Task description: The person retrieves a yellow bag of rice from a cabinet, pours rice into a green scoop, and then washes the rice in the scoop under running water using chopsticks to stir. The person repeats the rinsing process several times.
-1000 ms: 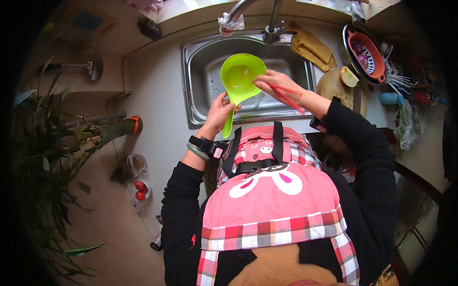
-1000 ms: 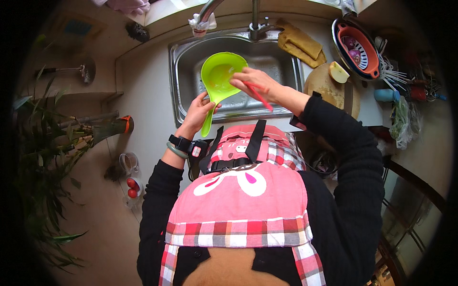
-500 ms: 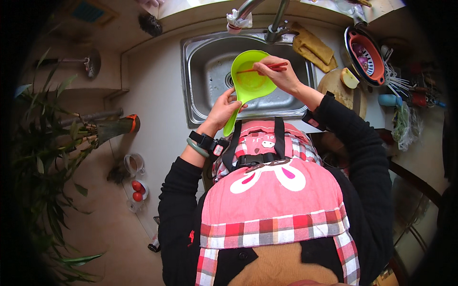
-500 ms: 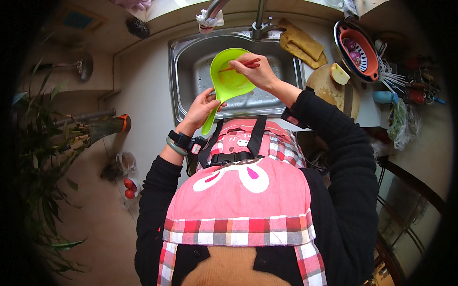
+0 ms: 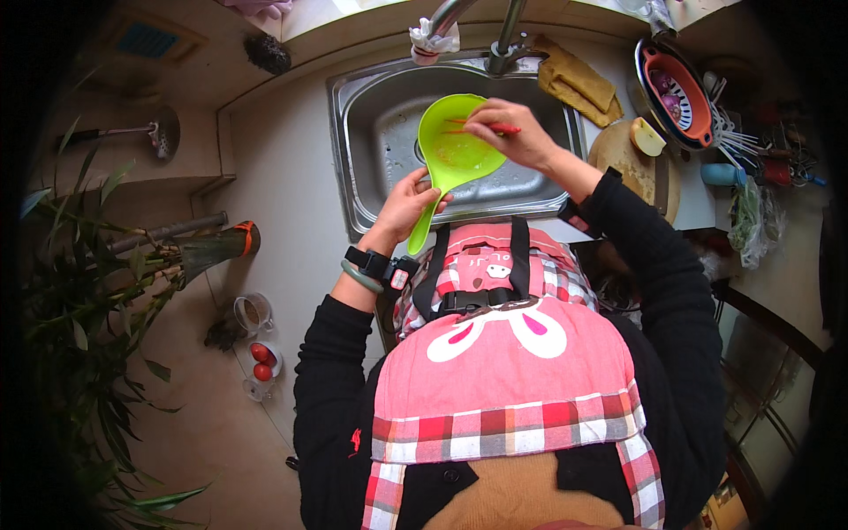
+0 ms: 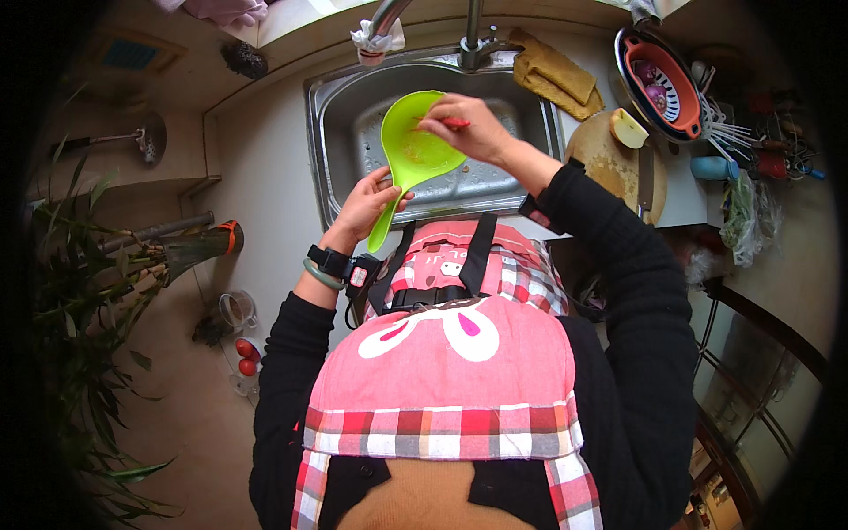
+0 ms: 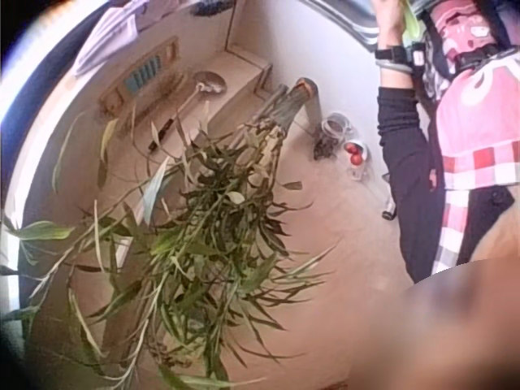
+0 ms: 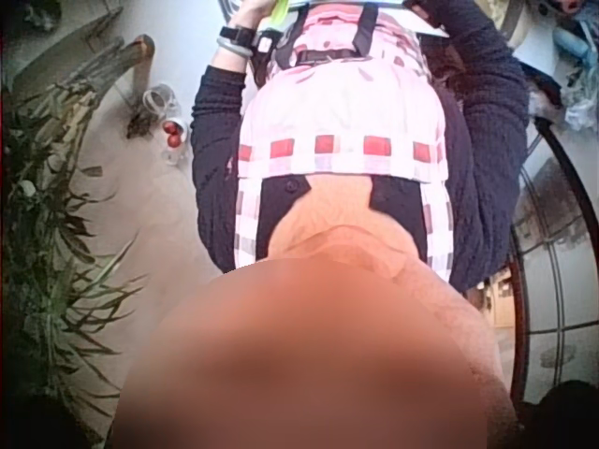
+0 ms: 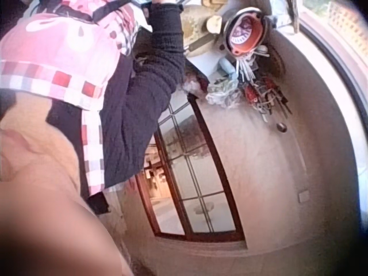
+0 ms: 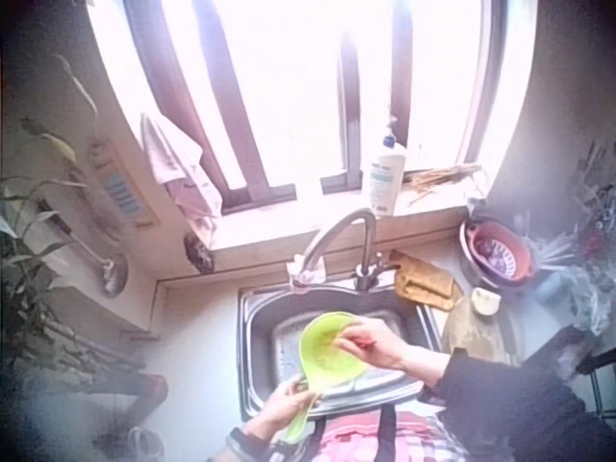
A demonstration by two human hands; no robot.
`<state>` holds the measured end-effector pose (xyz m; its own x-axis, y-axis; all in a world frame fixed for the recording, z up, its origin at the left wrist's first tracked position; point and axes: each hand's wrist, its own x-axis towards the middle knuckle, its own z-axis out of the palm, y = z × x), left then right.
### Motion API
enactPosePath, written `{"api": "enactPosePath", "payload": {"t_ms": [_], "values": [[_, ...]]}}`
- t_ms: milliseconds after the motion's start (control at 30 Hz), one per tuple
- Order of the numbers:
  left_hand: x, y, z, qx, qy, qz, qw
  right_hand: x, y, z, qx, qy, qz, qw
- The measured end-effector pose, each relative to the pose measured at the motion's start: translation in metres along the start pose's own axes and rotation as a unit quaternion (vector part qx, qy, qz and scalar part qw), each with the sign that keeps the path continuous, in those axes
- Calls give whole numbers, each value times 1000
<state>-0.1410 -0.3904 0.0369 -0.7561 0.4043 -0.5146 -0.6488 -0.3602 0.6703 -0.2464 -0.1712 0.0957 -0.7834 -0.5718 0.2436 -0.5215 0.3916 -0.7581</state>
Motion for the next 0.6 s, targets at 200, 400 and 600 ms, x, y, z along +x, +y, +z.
{"api": "enactPosePath", "payload": {"t_ms": [200, 400, 600], "values": [[-2, 0, -4, -1, 34, 11, 999, -8, -5, -16, 29, -85, 201, 975], [-1, -3, 2, -22, -16, -15, 1000, -7, 2, -6, -42, -21, -14, 999], [1, -1, 0, 7, 26, -13, 1000, -20, -1, -7, 106, -130, 277, 946]]}}
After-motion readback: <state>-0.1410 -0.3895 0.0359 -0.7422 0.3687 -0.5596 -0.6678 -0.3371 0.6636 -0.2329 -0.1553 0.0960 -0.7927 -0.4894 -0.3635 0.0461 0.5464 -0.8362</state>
